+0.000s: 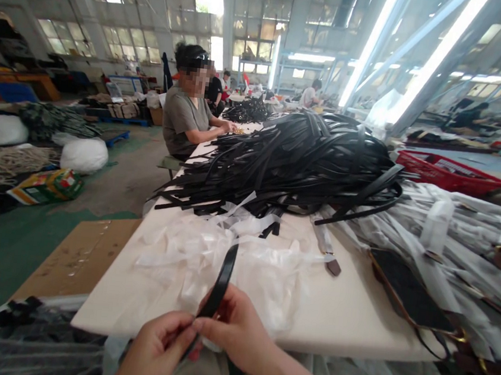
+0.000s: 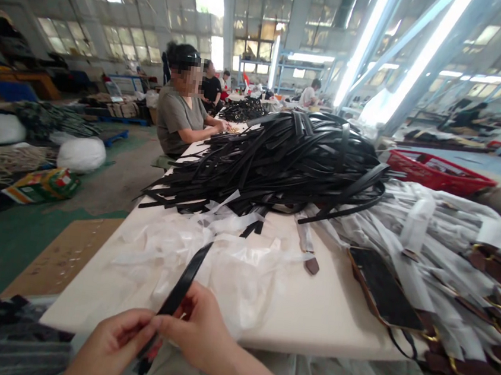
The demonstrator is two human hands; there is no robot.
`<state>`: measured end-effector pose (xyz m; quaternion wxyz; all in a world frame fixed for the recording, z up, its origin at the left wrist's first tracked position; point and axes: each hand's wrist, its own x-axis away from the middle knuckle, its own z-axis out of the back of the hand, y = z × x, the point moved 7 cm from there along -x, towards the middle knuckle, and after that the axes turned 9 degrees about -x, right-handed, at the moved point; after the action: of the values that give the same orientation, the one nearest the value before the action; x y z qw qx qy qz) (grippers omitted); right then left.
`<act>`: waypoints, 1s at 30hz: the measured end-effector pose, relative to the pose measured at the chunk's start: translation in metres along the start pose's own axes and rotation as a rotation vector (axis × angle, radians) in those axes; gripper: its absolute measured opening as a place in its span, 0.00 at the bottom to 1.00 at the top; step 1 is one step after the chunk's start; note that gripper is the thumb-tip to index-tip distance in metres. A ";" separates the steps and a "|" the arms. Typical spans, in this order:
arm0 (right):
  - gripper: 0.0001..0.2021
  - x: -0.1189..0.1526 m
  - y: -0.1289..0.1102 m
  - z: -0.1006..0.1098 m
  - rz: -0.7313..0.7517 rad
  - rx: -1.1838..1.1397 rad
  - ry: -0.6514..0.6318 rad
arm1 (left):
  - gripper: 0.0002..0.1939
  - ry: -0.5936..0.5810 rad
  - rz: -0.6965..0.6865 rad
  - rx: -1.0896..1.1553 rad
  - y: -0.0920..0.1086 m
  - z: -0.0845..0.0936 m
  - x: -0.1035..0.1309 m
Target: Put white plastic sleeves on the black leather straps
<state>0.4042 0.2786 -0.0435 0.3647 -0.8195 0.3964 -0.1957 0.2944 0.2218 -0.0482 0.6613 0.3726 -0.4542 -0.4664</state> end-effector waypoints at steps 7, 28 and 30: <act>0.20 -0.010 -0.017 0.033 -0.022 -0.084 0.234 | 0.15 -0.086 -0.059 -0.169 -0.007 -0.002 0.002; 0.15 -0.010 -0.215 0.086 0.652 -0.009 0.370 | 0.10 -0.277 -0.383 -0.156 0.109 -0.041 -0.109; 0.15 -0.005 -0.223 0.076 0.688 0.066 0.353 | 0.12 -0.293 -0.366 -0.122 0.112 -0.040 -0.103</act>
<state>0.5600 0.4096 0.0742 0.3615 -0.5801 0.6983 -0.2125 0.3481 0.3549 0.0158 0.5143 0.3363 -0.4412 -0.6541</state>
